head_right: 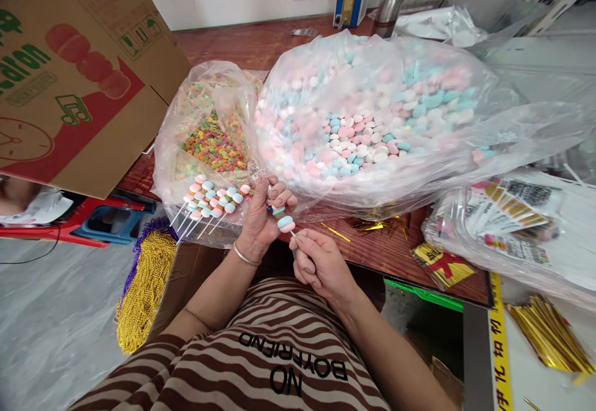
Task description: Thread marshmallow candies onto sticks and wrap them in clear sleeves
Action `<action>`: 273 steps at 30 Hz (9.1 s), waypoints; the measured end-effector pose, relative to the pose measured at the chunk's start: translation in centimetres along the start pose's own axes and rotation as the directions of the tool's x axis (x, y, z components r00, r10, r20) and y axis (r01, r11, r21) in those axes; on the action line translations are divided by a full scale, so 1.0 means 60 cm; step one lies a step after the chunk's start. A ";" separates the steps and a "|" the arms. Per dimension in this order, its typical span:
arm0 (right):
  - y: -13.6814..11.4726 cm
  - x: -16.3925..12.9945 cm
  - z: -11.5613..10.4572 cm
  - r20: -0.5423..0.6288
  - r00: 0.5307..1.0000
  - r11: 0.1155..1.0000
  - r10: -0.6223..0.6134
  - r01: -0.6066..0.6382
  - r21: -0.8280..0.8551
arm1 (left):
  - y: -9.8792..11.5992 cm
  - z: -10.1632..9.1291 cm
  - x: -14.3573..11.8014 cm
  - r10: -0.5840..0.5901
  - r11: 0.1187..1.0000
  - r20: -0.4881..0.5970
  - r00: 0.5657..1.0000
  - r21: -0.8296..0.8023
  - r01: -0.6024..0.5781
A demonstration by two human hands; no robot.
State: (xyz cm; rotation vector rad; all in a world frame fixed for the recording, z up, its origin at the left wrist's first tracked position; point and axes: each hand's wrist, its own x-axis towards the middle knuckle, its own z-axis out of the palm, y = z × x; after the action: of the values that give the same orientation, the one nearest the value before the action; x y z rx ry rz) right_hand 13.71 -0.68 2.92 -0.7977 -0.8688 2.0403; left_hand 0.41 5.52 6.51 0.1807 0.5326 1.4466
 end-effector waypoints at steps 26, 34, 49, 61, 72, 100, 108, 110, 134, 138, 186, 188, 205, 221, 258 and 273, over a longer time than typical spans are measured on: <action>-0.010 -0.005 -0.002 0.019 0.999 0.988 0.045 -0.048 0.146 | 0.006 -0.006 -0.003 0.022 0.997 0.011 1.000 0.074 -0.023; 0.009 -0.003 0.002 -0.039 0.961 0.895 -0.274 0.240 -0.375 | 0.009 0.025 -0.002 -0.020 0.999 -0.070 0.997 0.048 0.024; -0.001 0.012 -0.012 0.019 0.739 0.302 -0.674 0.299 -0.905 | -0.030 0.022 -0.007 0.041 0.991 -0.102 0.994 0.130 -0.028; 0.002 0.002 0.003 -0.089 0.981 0.970 -0.174 0.155 -0.186 | -0.011 0.022 0.009 -0.034 0.999 -0.128 0.991 -0.037 0.030; 0.018 0.011 -0.038 0.273 0.627 -0.234 -0.729 0.146 -0.961 | -0.033 0.010 0.007 0.038 0.999 -0.219 0.975 0.046 -0.028; 0.019 0.007 -0.031 0.276 0.623 -0.092 -0.732 0.311 -0.946 | 0.010 0.018 0.020 0.033 0.999 -0.204 0.978 -0.028 -0.040; 0.007 0.006 -0.007 -0.158 0.957 0.921 -0.245 0.179 -0.345 | -0.023 0.017 0.011 0.021 1.000 -0.142 0.990 0.012 -0.020; 0.002 0.002 -0.003 -0.045 0.999 0.999 -0.011 0.014 0.049 | -0.019 0.017 0.008 0.040 0.999 -0.066 0.997 0.036 -0.037; -0.001 0.011 -0.020 -0.115 0.708 0.411 -0.697 0.263 -0.873 | -0.039 -0.036 -0.023 0.352 0.424 0.261 0.899 0.812 -0.401; -0.001 0.013 -0.020 -0.101 0.704 0.370 -0.703 0.240 -0.897 | -0.029 -0.059 -0.029 0.384 -0.311 0.695 0.608 0.717 -0.624; 0.006 0.010 -0.012 -0.038 0.672 0.125 -0.739 0.081 -0.989 | -0.047 -0.048 -0.045 0.429 0.393 0.202 0.880 0.835 -0.384; 0.008 0.011 -0.014 0.015 0.657 0.041 -0.754 0.070 -0.997 | -0.037 -0.058 -0.045 0.497 0.029 0.378 0.781 0.892 -0.450; 0.015 0.013 -0.005 0.080 0.645 0.005 -0.760 0.129 -0.992 | -0.045 -0.071 -0.064 0.354 -0.199 0.619 0.701 0.782 -0.590; 0.023 0.016 -0.017 0.140 0.546 0.008 -0.826 0.259 -0.966 | -0.047 -0.037 -0.068 0.238 0.448 0.142 0.961 0.862 -0.238; 0.008 -0.002 -0.011 -0.117 0.843 0.602 -0.526 0.271 -0.751 | -0.034 -0.040 -0.038 0.116 0.796 -0.048 0.992 0.602 -0.064; -0.013 0.017 -0.008 -0.080 0.997 0.986 0.009 0.005 0.168 | -0.053 -0.077 -0.047 0.069 0.644 0.185 0.980 0.742 -0.186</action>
State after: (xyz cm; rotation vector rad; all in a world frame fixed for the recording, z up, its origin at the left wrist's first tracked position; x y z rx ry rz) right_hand 13.86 0.69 3.01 -0.7816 -0.6415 2.0376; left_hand 1.08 1.42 1.79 1.0118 1.0112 1.2491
